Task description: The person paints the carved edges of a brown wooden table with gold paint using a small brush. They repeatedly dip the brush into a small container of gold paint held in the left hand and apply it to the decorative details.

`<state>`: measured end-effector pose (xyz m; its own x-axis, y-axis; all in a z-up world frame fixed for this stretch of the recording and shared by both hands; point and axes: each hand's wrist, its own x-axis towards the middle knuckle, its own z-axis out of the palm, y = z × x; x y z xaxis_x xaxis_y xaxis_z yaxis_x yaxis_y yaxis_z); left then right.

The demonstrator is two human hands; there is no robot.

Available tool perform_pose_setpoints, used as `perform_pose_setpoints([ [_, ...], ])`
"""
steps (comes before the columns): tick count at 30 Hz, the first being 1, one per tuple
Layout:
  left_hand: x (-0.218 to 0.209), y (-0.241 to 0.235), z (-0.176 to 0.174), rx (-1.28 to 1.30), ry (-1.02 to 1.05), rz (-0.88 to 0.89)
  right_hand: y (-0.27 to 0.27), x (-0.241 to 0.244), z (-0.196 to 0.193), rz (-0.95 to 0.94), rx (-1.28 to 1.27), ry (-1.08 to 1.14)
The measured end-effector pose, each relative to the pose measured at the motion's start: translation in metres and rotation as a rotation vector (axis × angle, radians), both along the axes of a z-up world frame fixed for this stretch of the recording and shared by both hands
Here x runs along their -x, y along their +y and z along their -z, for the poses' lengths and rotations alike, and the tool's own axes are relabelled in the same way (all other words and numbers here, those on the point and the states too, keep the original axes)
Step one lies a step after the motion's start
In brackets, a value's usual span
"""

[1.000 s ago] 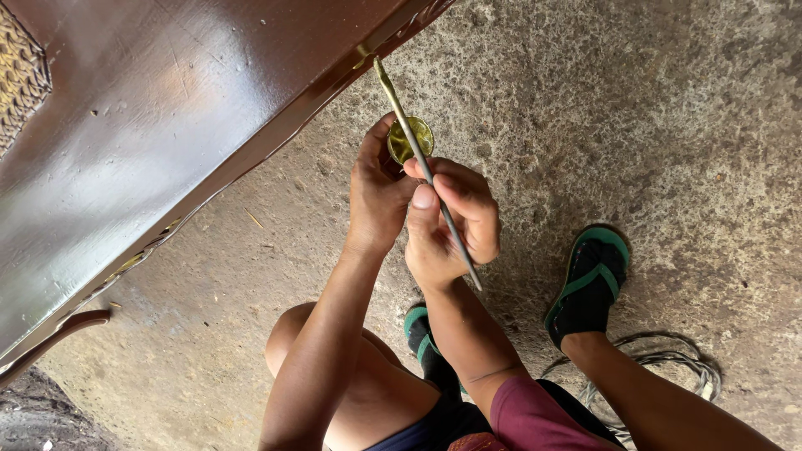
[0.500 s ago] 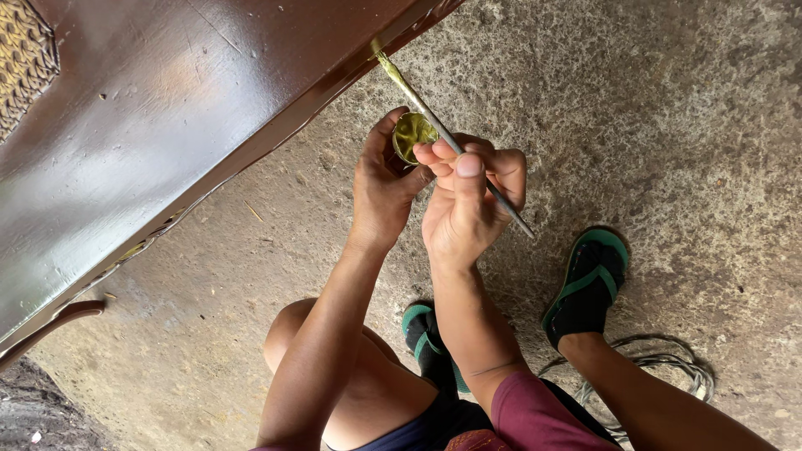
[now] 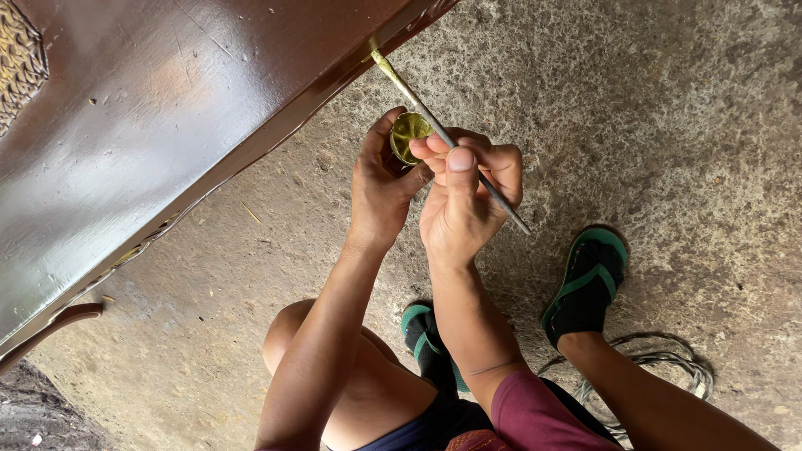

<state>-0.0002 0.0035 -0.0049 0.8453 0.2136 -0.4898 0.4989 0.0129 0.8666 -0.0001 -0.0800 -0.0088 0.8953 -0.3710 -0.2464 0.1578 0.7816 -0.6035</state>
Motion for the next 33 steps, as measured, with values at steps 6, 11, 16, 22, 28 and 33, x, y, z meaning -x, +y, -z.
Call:
perform_pose_setpoints([
  [6,-0.001,0.000,-0.002,-0.049,0.044,0.016,0.000,-0.001,0.003,-0.006,0.027,-0.003],
  [11,-0.002,0.000,-0.004,-0.031,0.048,0.020,-0.003,0.000,0.002,0.010,-0.009,0.010],
  [16,-0.001,-0.001,-0.001,-0.059,0.066,0.018,-0.003,-0.001,0.004,0.009,-0.014,-0.005],
  [22,-0.001,0.000,0.001,0.027,0.031,-0.018,-0.005,-0.005,0.006,0.010,-0.046,-0.032],
  [28,-0.005,0.000,0.000,0.032,0.014,-0.027,-0.006,-0.002,0.010,0.011,-0.093,-0.026],
  [33,-0.007,0.003,-0.006,-0.094,0.055,0.004,-0.023,0.004,0.002,0.095,0.141,-0.092],
])
